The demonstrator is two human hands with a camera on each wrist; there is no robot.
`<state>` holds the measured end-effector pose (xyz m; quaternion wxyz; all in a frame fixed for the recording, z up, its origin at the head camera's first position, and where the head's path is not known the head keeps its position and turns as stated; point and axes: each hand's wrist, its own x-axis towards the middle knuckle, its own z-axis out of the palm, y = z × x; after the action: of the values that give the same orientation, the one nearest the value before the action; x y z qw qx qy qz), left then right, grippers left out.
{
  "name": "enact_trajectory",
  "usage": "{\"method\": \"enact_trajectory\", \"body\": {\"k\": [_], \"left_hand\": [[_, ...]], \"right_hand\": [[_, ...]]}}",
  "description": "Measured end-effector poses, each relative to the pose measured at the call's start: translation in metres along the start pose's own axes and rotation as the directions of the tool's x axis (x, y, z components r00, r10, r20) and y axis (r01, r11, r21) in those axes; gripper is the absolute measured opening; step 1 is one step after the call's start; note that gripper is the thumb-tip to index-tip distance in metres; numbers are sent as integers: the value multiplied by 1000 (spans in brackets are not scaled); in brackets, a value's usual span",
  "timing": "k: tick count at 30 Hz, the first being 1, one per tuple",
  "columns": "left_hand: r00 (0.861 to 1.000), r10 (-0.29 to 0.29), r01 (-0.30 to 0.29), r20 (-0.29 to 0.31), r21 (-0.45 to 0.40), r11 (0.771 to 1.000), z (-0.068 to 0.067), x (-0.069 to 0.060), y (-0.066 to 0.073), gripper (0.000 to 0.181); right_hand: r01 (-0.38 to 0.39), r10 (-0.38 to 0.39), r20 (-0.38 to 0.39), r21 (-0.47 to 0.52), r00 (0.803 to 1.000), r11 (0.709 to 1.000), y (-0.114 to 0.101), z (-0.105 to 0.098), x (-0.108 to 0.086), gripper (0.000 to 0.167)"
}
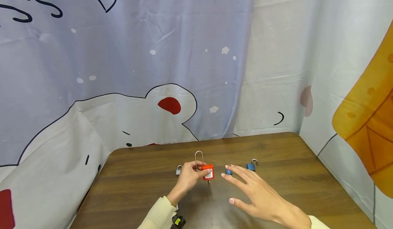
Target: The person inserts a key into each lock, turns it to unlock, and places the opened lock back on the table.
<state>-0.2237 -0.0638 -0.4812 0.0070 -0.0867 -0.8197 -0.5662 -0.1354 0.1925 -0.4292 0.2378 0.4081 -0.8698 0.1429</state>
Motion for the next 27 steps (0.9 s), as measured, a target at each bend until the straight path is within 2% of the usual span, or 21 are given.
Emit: {"method": "enact_trajectory", "body": {"k": [6, 11, 18, 24, 27], "left_hand": [[998, -58, 57, 16, 17, 998, 6, 15, -19, 29], [997, -76, 75, 12, 56, 996, 9, 23, -29, 30], [991, -133, 132, 22, 32, 991, 14, 32, -37, 27], [990, -140, 138, 5, 135, 981, 18, 36, -42, 25], [991, -137, 133, 13, 147, 980, 20, 38, -43, 25]], "right_hand": [[2, -2, 88, -4, 996, 1000, 0, 7, -5, 71], [19, -19, 79, -5, 997, 1000, -2, 11, -9, 67], [26, -27, 92, 18, 995, 1000, -2, 19, -16, 63], [15, -19, 125, 28, 992, 999, -1, 23, -21, 63], [17, -21, 132, 31, 991, 999, -1, 24, -22, 62]]}}
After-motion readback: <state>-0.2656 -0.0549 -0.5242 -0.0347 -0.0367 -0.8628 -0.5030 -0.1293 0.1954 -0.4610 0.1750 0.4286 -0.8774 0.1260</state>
